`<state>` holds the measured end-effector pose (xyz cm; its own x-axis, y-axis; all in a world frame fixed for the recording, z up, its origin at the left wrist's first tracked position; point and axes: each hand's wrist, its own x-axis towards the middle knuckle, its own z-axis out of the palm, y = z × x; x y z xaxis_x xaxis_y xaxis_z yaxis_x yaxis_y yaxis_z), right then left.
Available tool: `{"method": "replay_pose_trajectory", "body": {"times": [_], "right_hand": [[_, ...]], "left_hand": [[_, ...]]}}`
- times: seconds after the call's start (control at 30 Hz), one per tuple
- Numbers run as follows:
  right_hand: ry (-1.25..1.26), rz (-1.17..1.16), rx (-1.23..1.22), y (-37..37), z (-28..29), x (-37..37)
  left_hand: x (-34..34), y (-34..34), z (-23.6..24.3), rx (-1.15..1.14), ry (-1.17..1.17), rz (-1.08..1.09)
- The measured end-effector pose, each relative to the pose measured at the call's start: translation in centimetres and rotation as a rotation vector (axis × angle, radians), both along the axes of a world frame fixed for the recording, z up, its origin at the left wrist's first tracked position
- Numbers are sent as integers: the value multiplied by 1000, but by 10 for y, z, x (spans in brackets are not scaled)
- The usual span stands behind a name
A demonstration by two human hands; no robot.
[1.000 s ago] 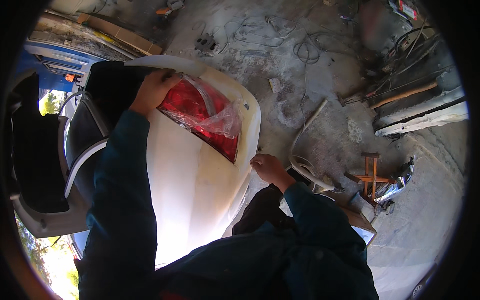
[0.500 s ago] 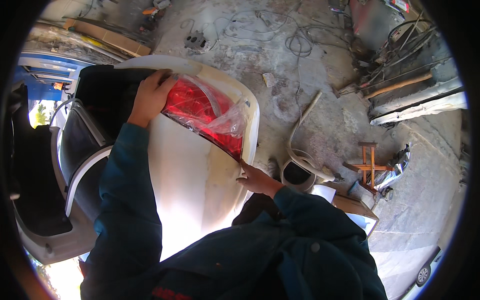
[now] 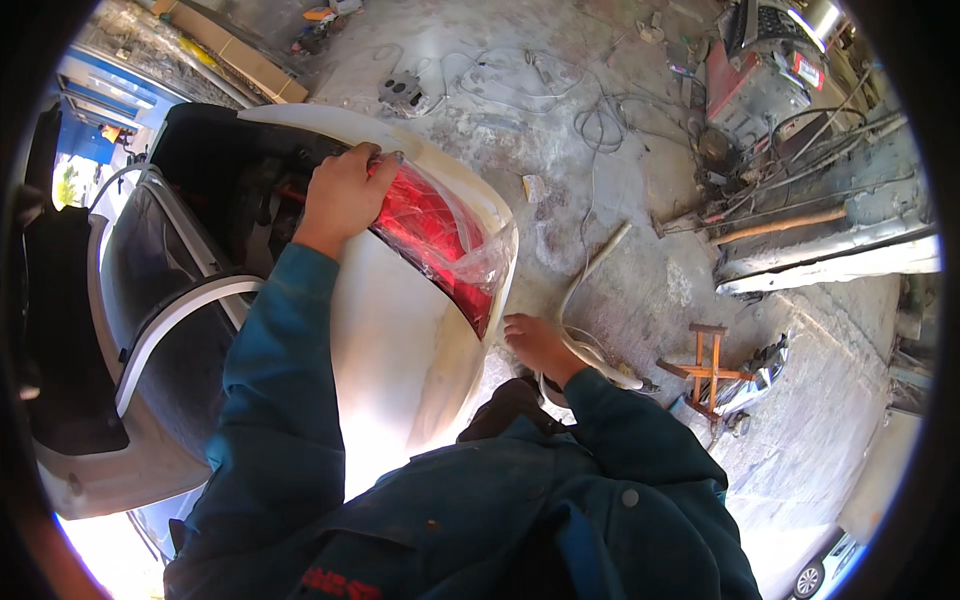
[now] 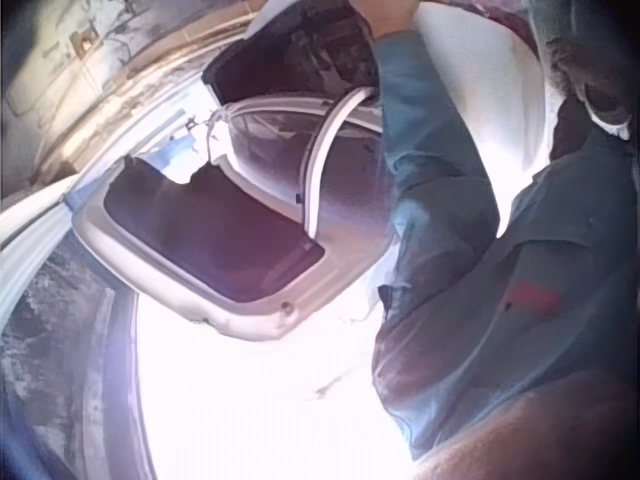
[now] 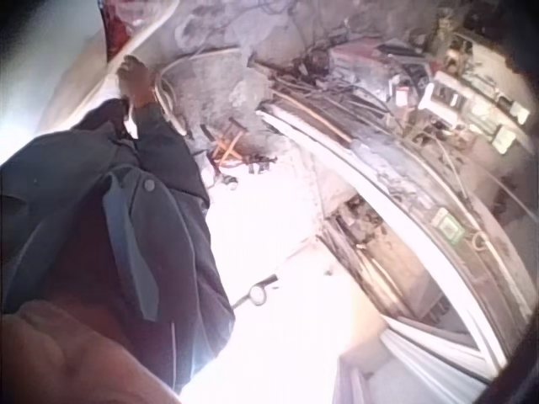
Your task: The person aligns and presses a red taillight assembly into the rear of a white car, repeatedly adjusting its position and checking the fit. They briefly use a sanding disc to smooth the surrounding body panel, then continue pressing the taillight into place.
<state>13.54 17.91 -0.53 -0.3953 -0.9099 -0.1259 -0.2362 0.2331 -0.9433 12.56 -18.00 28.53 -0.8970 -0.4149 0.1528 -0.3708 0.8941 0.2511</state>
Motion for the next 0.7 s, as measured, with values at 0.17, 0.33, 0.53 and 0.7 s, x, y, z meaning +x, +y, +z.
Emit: {"method": "replay_pose_trajectory", "body": {"times": [0.17,0.33,0.53,0.7], "right_hand": [[-633,-351,145,2,17,-43],[-629,-342,281,5,35,-88],[-577,-201,333,1,42,-149],[-378,37,322,-3,56,-241]], "left_hand": [[5,7,2,-91,-56,85],[7,10,2,-141,39,78],[13,36,14,-75,-29,252],[26,69,7,-108,67,413]]}}
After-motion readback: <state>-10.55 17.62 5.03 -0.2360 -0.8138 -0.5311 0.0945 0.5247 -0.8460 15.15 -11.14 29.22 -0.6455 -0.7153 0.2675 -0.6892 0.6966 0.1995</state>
